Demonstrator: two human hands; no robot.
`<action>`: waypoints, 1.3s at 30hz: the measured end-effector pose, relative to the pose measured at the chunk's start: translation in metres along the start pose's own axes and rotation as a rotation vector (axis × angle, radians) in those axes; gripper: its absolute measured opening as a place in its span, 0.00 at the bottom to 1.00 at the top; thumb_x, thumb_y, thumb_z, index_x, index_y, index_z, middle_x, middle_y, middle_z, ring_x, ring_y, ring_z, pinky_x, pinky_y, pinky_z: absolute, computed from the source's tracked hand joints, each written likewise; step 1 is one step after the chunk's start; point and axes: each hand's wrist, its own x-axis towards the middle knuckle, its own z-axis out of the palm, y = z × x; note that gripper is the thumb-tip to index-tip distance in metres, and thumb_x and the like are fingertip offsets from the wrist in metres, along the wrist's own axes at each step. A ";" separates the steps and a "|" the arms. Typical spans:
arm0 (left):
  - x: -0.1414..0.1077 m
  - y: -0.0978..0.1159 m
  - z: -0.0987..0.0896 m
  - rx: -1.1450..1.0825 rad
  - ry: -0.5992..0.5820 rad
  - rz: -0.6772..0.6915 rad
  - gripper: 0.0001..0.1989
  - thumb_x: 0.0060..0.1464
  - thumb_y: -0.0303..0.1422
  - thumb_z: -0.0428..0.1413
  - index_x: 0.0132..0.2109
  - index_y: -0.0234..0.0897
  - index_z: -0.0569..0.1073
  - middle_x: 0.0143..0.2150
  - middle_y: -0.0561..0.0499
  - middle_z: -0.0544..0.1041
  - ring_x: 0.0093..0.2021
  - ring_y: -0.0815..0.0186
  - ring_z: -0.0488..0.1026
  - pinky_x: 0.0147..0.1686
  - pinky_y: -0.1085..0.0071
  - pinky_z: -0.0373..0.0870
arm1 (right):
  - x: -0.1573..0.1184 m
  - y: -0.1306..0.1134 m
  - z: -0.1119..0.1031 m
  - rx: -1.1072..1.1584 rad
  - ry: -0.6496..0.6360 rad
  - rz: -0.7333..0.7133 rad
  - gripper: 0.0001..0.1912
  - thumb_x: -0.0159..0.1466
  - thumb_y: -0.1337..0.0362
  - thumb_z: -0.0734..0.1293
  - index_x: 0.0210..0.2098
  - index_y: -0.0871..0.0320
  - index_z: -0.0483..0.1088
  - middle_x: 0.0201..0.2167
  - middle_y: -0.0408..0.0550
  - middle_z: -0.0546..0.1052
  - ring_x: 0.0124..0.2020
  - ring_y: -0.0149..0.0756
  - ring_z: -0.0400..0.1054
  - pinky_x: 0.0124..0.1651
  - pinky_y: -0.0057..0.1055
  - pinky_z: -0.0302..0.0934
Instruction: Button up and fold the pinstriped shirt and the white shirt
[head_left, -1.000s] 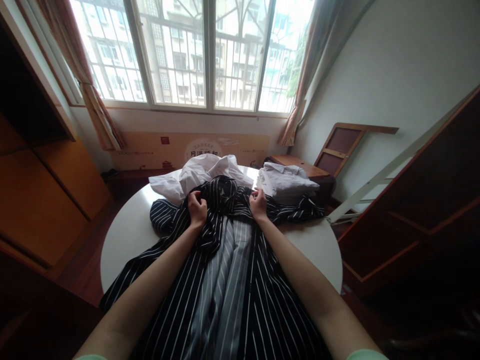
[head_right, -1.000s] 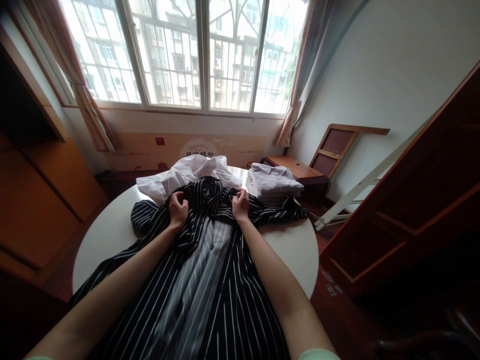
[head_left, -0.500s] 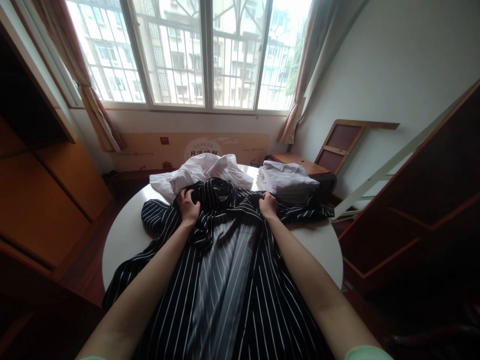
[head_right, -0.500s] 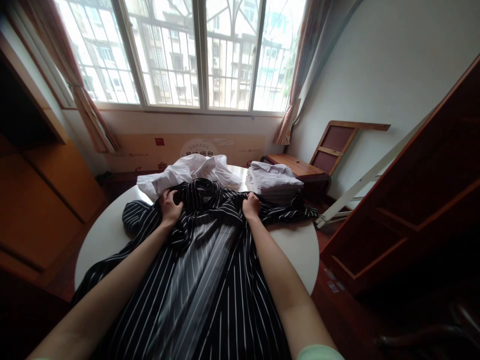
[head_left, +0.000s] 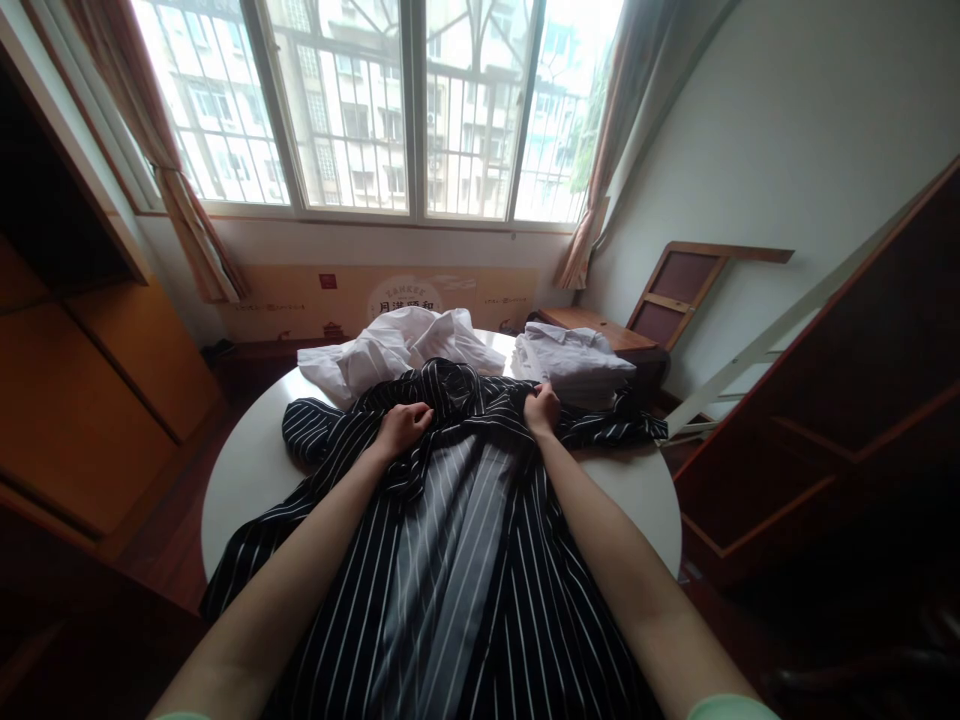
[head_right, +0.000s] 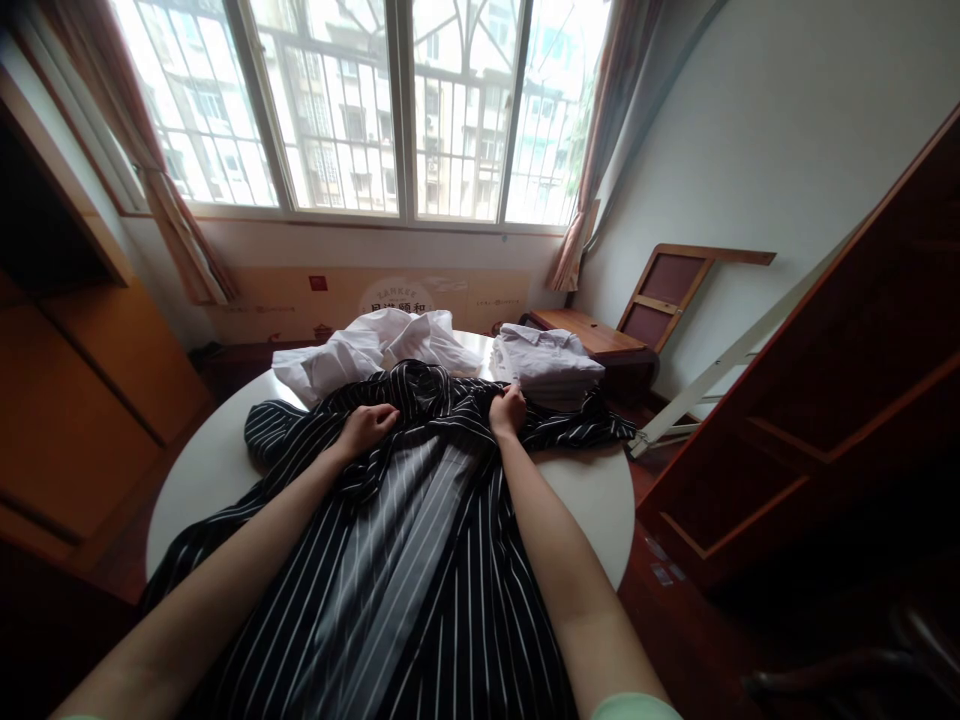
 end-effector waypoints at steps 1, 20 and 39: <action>0.001 -0.002 0.001 -0.013 -0.003 -0.005 0.12 0.50 0.38 0.49 0.33 0.39 0.75 0.30 0.50 0.77 0.32 0.63 0.72 0.35 0.71 0.64 | 0.000 0.000 0.000 0.000 0.005 -0.015 0.12 0.54 0.70 0.55 0.35 0.61 0.65 0.32 0.54 0.71 0.34 0.40 0.65 0.39 0.35 0.58; 0.012 -0.011 0.017 -0.068 -0.052 -0.002 0.26 0.41 0.41 0.59 0.48 0.32 0.69 0.50 0.36 0.71 0.51 0.52 0.66 0.51 0.61 0.59 | -0.025 -0.055 -0.034 -0.251 -0.693 -0.631 0.22 0.42 0.43 0.69 0.21 0.56 0.68 0.21 0.43 0.70 0.23 0.32 0.62 0.24 0.25 0.50; 0.085 0.013 0.002 0.027 -0.401 0.085 0.05 0.28 0.28 0.59 0.19 0.39 0.69 0.16 0.51 0.70 0.26 0.59 0.71 0.31 0.67 0.66 | 0.004 -0.081 0.012 -0.247 -0.773 -0.629 0.07 0.41 0.74 0.69 0.18 0.55 0.71 0.19 0.43 0.72 0.26 0.37 0.67 0.30 0.29 0.57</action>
